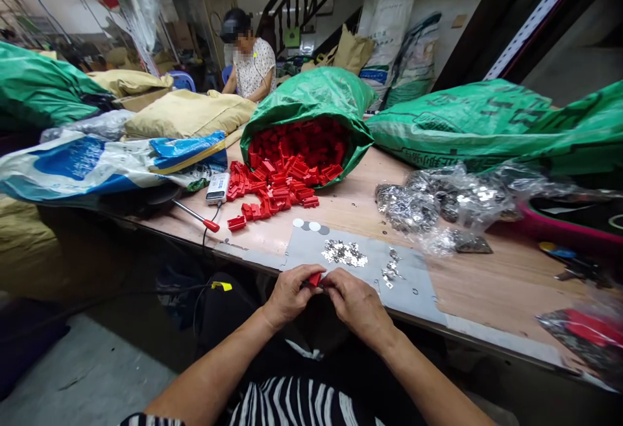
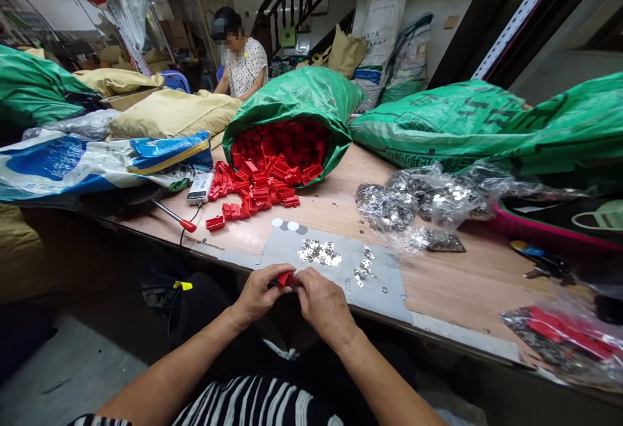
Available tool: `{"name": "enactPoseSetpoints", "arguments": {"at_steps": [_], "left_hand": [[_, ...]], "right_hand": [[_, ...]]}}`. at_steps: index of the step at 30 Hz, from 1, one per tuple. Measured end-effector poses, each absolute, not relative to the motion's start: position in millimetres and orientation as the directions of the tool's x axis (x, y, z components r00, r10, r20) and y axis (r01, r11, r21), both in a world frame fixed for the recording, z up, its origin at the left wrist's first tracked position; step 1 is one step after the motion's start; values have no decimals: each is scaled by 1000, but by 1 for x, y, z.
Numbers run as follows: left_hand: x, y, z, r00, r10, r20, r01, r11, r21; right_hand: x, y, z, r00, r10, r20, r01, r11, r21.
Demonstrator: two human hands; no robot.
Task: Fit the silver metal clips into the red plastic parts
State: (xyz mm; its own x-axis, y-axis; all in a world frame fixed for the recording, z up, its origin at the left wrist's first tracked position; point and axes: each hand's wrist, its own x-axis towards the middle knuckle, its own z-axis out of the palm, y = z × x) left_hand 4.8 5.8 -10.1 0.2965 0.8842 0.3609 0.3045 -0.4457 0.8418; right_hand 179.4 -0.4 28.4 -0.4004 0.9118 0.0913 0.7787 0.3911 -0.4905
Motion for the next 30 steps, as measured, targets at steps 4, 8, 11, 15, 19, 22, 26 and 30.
{"name": "enactPoseSetpoints", "arguments": {"at_steps": [4,8,11,15,19,22,26,30], "left_hand": [[6,0,-1,293,891,347,319,-433,843],[5,-15,15,122,964,235,215,-257,942],[1,-24,27,6,1000,-5,-246,6,969],[-1,-31,38,181,945,-271,-684,319,656],[5,-38,46,264,874,-407,-770,445,457],[10,-42,52,276,851,-447,-798,462,386],[15,-45,56,269,861,-433,-836,432,339],[19,-46,56,265,856,-443,-856,421,301]], "right_hand": [[181,-4,29,-428,902,59,767,397,-504],[190,-6,35,-445,884,142,620,418,-664],[194,-11,42,-417,901,119,522,345,-780],[189,-21,54,-476,875,87,442,323,-836],[178,-28,65,-515,855,60,494,353,-795],[175,-31,68,-525,847,83,519,396,-757],[175,-32,68,-522,846,104,539,422,-729],[176,-33,66,-512,850,121,533,425,-732]]}}
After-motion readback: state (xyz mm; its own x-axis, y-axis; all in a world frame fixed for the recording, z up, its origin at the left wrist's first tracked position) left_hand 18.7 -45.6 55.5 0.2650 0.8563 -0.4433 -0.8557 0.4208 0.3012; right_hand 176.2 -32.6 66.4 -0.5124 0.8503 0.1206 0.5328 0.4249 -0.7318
